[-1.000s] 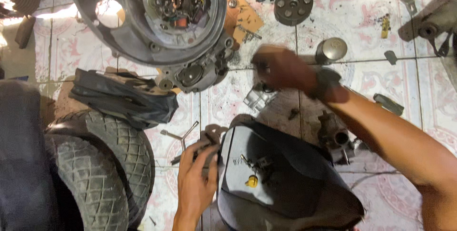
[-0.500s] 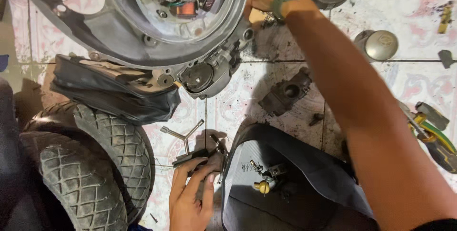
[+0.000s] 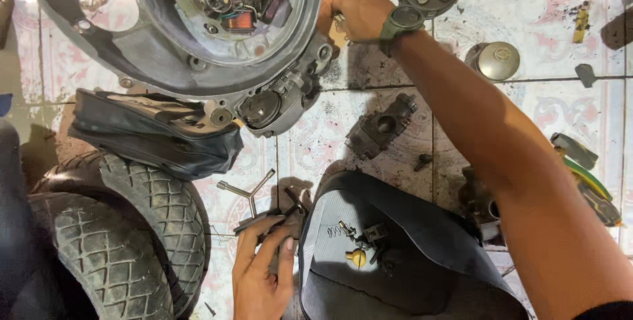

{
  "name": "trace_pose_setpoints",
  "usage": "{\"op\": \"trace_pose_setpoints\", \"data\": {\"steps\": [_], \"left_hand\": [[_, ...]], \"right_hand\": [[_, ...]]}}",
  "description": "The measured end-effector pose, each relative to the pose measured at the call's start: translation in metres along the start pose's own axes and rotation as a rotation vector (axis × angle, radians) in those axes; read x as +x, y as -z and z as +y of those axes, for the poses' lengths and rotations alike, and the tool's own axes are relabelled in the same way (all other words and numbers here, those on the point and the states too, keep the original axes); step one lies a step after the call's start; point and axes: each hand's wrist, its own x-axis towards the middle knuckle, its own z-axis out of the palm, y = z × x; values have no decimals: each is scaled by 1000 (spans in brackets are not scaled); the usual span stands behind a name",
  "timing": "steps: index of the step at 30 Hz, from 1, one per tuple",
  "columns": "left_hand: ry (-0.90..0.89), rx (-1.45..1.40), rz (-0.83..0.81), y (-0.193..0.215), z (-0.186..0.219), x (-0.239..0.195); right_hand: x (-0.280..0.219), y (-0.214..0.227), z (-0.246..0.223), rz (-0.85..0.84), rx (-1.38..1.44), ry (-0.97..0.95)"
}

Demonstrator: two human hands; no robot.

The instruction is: The person gathers various small mechanical parts, including screws, springs, and metal components, from a tiled floor and places them into a black bag. They then pick up the bag and walk outside to place it on a yellow bench.

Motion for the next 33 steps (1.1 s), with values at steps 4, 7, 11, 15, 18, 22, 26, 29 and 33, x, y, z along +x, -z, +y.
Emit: {"op": "trace_pose_setpoints", "data": {"steps": [4,7,11,15,18,22,26,29,33], "left_hand": [[-19,-12,13,2,1,-2],[12,-25,16,4,0,-5],[17,-26,20,5,-3,-6],[36,-35,19,6,-1,-3],[25,-44,20,5,1,0],[-14,-48,2,4,3,3],[-34,-64,-28,5,6,3],[20,-60,-58,0,5,-3],[0,-40,-71,-4,4,-6]], "right_hand": [[2,-6,3,22,33,-16],[6,0,1,-104,72,-197],[3,5,-3,-149,132,-284],[-3,-6,7,-4,100,-123],[-6,-13,12,100,77,-27],[-12,-14,11,306,172,-262],[-32,71,-60,190,578,-642],[-50,114,-93,90,575,-770],[-94,158,-144,-153,675,-731]]}}
